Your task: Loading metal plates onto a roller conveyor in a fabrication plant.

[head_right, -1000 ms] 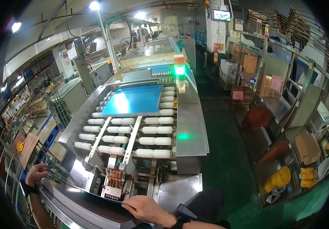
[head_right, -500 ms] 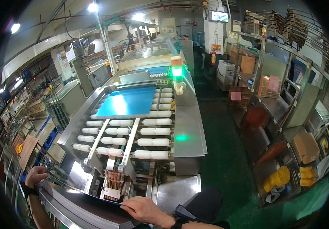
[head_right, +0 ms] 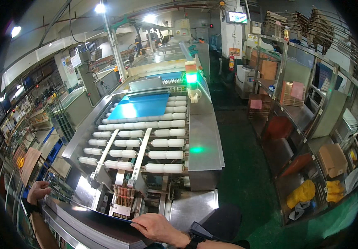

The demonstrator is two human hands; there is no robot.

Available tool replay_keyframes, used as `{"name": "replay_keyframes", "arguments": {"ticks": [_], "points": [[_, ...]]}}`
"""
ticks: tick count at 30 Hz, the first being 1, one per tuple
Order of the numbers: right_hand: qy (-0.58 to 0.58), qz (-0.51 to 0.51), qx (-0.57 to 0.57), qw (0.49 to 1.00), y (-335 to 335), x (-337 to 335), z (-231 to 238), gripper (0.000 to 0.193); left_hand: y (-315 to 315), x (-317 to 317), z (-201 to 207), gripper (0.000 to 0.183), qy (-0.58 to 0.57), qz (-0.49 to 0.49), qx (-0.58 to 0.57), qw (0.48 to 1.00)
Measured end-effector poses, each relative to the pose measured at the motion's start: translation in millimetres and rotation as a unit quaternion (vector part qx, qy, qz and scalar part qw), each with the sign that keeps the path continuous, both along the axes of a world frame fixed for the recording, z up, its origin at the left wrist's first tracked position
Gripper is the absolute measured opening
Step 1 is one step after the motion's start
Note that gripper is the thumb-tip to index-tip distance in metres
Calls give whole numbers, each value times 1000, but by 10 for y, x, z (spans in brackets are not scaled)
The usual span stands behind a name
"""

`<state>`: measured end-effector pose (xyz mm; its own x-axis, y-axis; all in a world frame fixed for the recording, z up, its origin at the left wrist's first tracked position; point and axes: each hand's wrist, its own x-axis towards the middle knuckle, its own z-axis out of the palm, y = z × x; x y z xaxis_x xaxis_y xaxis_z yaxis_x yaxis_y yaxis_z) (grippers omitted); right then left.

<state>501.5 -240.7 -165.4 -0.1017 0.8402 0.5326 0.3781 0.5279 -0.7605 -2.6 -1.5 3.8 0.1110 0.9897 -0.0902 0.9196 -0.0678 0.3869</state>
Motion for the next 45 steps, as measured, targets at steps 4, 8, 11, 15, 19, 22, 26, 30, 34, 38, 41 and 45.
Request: {"name": "replay_keyframes", "arguments": {"ticks": [4, 8, 11, 15, 19, 22, 26, 30, 34, 38, 41, 45], "points": [[-8, 5, -42, 999, -21, 12, 8, 24, -94, 234, 72, 39, 15, 18, 11, 1000], [-7, 10, -56, 998, -28, 18, 34, 25, -31, 74, -80, 31, 15, 10, 79, 997], [-6, 10, -54, 998, -23, 14, 15, 26, -18, 45, -46, 39, 38, 11, 62, 997], [-6, 8, -53, 999, -21, 4, -19, 26, -21, 100, -37, 36, 23, 30, 46, 998], [0, 6, -43, 999, -27, -1, -8, 24, -17, 75, -21, 29, 10, 10, 36, 999], [5, -3, -15, 1000, -17, -14, -31, 20, -94, 182, -31, 30, -54, 20, 54, 997], [2, -1, -13, 1000, -24, -9, -14, 20, -9, 41, -57, 36, -22, 13, 37, 999], [-1, 4, -25, 1000, -27, 2, 97, 21, -45, 74, -66, 39, -23, 16, 58, 998], [0, 1, -21, 1000, -36, -10, 60, 21, -32, 49, -37, 41, -3, 10, 43, 999], [10, 7, -26, 1000, -39, -22, -18, 21, -42, 63, -21, 38, -6, 7, 37, 999], [14, 18, -37, 999, -38, -25, -31, 21, -24, 39, -56, 33, -20, 13, 38, 999], [10, 20, -32, 999, -37, -34, -47, 20, 8, -12, -109, 32, -27, 21, 55, 998]]}}
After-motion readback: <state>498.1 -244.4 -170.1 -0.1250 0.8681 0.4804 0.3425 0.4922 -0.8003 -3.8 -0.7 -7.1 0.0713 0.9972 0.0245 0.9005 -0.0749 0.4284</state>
